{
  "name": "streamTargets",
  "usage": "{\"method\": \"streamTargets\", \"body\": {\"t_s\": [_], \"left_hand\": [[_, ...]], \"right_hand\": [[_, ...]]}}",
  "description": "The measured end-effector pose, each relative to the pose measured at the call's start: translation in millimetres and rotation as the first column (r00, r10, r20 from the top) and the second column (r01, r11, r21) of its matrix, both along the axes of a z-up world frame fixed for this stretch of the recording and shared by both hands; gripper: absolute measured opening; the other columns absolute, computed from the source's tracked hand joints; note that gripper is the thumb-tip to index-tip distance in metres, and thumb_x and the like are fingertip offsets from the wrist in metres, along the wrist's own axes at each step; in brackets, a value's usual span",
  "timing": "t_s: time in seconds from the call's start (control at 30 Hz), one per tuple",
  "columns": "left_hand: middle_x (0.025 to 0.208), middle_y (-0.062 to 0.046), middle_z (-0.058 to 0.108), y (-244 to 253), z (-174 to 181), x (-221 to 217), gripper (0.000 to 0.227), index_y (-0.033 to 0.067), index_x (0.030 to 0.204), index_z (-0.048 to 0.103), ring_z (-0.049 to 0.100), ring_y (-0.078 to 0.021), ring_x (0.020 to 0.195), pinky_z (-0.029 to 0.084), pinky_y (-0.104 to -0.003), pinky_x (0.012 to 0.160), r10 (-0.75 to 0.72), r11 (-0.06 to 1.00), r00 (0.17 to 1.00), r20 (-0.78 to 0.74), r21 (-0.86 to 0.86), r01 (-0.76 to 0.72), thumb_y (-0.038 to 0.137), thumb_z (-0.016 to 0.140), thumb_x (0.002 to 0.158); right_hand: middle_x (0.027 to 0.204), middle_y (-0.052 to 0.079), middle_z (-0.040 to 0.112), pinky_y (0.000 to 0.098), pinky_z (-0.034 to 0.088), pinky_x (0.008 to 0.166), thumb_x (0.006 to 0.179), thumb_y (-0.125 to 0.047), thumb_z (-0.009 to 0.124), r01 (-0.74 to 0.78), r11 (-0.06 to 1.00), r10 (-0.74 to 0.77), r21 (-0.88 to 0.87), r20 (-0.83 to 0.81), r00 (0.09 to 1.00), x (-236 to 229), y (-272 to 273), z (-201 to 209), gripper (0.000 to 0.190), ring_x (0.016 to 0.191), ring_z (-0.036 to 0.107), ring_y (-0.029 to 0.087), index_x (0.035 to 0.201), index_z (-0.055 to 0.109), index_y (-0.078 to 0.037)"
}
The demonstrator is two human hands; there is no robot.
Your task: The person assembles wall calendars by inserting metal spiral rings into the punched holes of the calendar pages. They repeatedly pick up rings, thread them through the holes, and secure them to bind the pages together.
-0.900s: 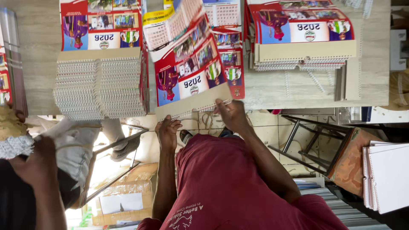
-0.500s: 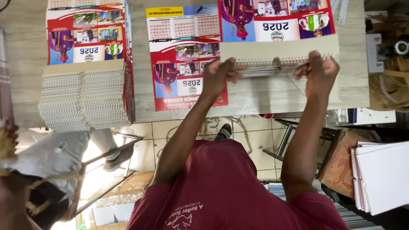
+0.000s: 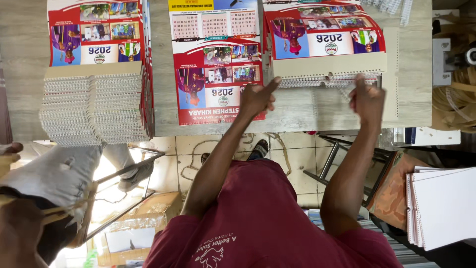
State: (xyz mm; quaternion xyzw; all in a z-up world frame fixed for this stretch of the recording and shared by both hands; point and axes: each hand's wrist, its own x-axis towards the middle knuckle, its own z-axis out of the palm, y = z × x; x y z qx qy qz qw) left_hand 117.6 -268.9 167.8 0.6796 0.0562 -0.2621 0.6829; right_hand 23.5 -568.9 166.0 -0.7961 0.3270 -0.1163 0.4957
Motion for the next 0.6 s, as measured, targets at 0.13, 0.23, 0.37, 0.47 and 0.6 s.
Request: {"method": "streamTargets", "body": {"t_s": [0.13, 0.23, 0.37, 0.47, 0.6], "left_hand": [[0.053, -0.013, 0.066, 66, -52, 1, 0.050, 0.0046, 0.072, 0.073, 0.065, -0.0154, 0.042, 0.050, -0.021, 0.038, 0.113, 0.994, 0.991, 0.066, 0.003, -0.113, 0.048, 0.070, 0.096], [0.050, -0.012, 0.063, 98, -88, 0, 0.039, 0.0051, 0.074, 0.072, 0.055, -0.0134, 0.037, 0.043, -0.022, 0.037, 0.192, 0.981, 0.974, 0.125, 0.011, -0.194, 0.036, 0.072, 0.097], [0.061, -0.008, 0.070, 109, -117, -8, 0.025, 0.0115, 0.080, 0.073, 0.064, -0.0120, 0.053, 0.048, -0.024, 0.055, 0.081, 0.992, 0.970, 0.230, 0.077, -0.102, 0.032, 0.071, 0.094], [0.064, -0.005, 0.073, 107, -116, -9, 0.024, 0.0138, 0.081, 0.073, 0.066, -0.0109, 0.057, 0.050, -0.025, 0.061, 0.037, 0.991, 0.965, 0.258, 0.115, -0.069, 0.034, 0.072, 0.093], [0.062, -0.003, 0.071, 107, -129, -6, 0.024, 0.0146, 0.081, 0.073, 0.064, -0.0117, 0.057, 0.050, -0.027, 0.064, -0.012, 0.988, 0.941, 0.339, 0.152, -0.042, 0.034, 0.071, 0.096]], "right_hand": [[0.077, 0.013, 0.062, 0.0295, 0.043, 0.056, 0.108, -0.029, 0.050, -0.210, 0.939, 0.241, 0.272, -0.084, 0.967, -6, 66, -88, 0.035, 0.068, 0.059, 0.020, 0.100, 0.069, 0.000], [0.078, 0.011, 0.074, 0.0419, 0.055, 0.067, 0.102, -0.036, 0.061, -0.496, 0.862, 0.492, 0.102, -0.406, 0.771, -7, 164, -54, 0.025, 0.065, 0.071, 0.028, 0.099, 0.076, -0.016], [0.071, 0.012, 0.067, 0.0582, 0.056, 0.070, 0.094, -0.030, 0.058, -0.655, 0.711, 0.480, -0.258, -0.503, 0.719, -2, 199, -87, 0.023, 0.075, 0.072, 0.043, 0.094, 0.070, -0.011], [0.061, 0.009, 0.061, 0.0546, 0.054, 0.065, 0.093, -0.036, 0.056, -0.583, 0.755, 0.414, -0.300, -0.470, 0.779, -1, 194, -103, 0.029, 0.067, 0.070, 0.042, 0.080, 0.066, -0.012], [0.050, 0.001, 0.053, 0.0406, 0.047, 0.059, 0.091, -0.035, 0.063, -0.438, 0.870, 0.371, -0.225, -0.285, 0.884, 1, 207, -98, 0.029, 0.053, 0.062, 0.025, 0.068, 0.063, -0.017]]}}
